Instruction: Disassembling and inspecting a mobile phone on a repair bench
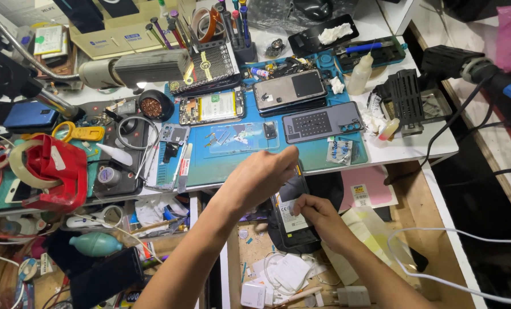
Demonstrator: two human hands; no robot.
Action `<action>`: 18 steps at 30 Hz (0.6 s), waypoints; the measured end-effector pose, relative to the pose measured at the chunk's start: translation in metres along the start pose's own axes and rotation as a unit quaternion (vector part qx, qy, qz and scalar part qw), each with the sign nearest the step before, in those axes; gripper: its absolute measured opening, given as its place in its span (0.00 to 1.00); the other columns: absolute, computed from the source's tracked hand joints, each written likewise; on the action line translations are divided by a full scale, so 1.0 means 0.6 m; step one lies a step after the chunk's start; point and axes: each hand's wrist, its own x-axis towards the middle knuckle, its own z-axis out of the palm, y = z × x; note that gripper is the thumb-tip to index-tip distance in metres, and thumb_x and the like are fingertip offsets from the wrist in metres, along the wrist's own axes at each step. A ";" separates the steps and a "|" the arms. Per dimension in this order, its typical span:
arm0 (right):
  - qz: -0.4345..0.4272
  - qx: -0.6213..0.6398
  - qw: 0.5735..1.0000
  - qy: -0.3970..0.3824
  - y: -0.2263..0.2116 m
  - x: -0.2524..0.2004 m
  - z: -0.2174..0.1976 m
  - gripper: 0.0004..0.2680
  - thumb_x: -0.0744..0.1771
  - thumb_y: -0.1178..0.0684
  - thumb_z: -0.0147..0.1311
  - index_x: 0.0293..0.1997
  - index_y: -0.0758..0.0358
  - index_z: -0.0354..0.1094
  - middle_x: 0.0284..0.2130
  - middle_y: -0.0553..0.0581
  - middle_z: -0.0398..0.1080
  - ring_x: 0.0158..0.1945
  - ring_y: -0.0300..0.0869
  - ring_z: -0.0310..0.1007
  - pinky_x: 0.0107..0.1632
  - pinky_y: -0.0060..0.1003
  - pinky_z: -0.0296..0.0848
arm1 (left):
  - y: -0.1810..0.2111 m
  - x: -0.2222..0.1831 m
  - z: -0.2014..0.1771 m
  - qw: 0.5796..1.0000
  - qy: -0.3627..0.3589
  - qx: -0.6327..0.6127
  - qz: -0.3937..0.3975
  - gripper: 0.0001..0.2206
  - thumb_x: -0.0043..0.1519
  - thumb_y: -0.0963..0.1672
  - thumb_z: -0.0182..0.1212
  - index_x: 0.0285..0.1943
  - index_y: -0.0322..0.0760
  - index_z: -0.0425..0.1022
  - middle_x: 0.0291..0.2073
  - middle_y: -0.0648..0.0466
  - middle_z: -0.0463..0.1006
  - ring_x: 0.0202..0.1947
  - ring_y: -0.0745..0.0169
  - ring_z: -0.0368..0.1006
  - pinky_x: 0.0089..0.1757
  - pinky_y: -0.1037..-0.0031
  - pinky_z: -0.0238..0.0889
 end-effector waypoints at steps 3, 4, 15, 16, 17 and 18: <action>-0.065 -0.016 0.998 0.018 -0.022 -0.004 0.012 0.10 0.67 0.66 0.42 0.32 0.66 0.72 0.18 0.51 0.57 0.26 0.35 0.52 0.33 0.34 0.56 | -0.007 0.009 0.026 0.979 0.163 0.113 0.042 0.11 0.63 0.46 0.63 0.40 0.43 0.62 0.20 0.43 0.77 0.22 0.31 0.78 0.29 0.53 0.72; -0.067 -0.018 0.997 0.019 -0.024 -0.004 0.013 0.10 0.67 0.66 0.41 0.32 0.65 0.72 0.19 0.50 0.57 0.26 0.35 0.52 0.33 0.34 0.56 | -0.009 0.012 0.035 0.970 0.195 0.141 0.045 0.12 0.64 0.46 0.63 0.40 0.42 0.61 0.21 0.42 0.77 0.22 0.32 0.79 0.27 0.54 0.72; -0.070 -0.013 0.997 0.021 -0.014 -0.002 0.008 0.10 0.68 0.65 0.41 0.36 0.65 0.73 0.22 0.53 0.59 0.29 0.37 0.56 0.36 0.36 0.59 | -0.003 0.011 0.023 0.979 0.172 0.102 0.047 0.12 0.63 0.44 0.64 0.43 0.43 0.61 0.21 0.45 0.77 0.20 0.41 0.80 0.27 0.59 0.73; -0.066 0.000 0.997 0.032 -0.016 -0.004 0.011 0.09 0.69 0.64 0.43 0.43 0.65 0.74 0.30 0.58 0.67 0.37 0.40 0.61 0.43 0.39 0.63 | -0.004 0.007 0.027 0.986 0.141 0.067 0.062 0.10 0.63 0.42 0.60 0.46 0.43 0.61 0.22 0.41 0.77 0.22 0.32 0.78 0.26 0.51 0.70; -0.062 0.014 0.997 0.044 -0.017 -0.006 0.014 0.10 0.69 0.62 0.45 0.50 0.65 0.75 0.38 0.63 0.75 0.45 0.42 0.66 0.50 0.42 0.68 | -0.006 0.004 0.030 0.990 0.111 0.032 0.076 0.10 0.63 0.39 0.56 0.49 0.42 0.60 0.23 0.36 0.76 0.23 0.24 0.77 0.26 0.44 0.68; -0.061 0.014 0.997 0.043 -0.035 -0.014 0.018 0.10 0.69 0.62 0.45 0.50 0.65 0.75 0.38 0.63 0.75 0.45 0.42 0.66 0.50 0.42 0.68 | -0.006 0.005 0.033 0.991 0.110 0.031 0.075 0.10 0.63 0.39 0.56 0.49 0.42 0.60 0.23 0.36 0.76 0.23 0.24 0.77 0.26 0.44 0.68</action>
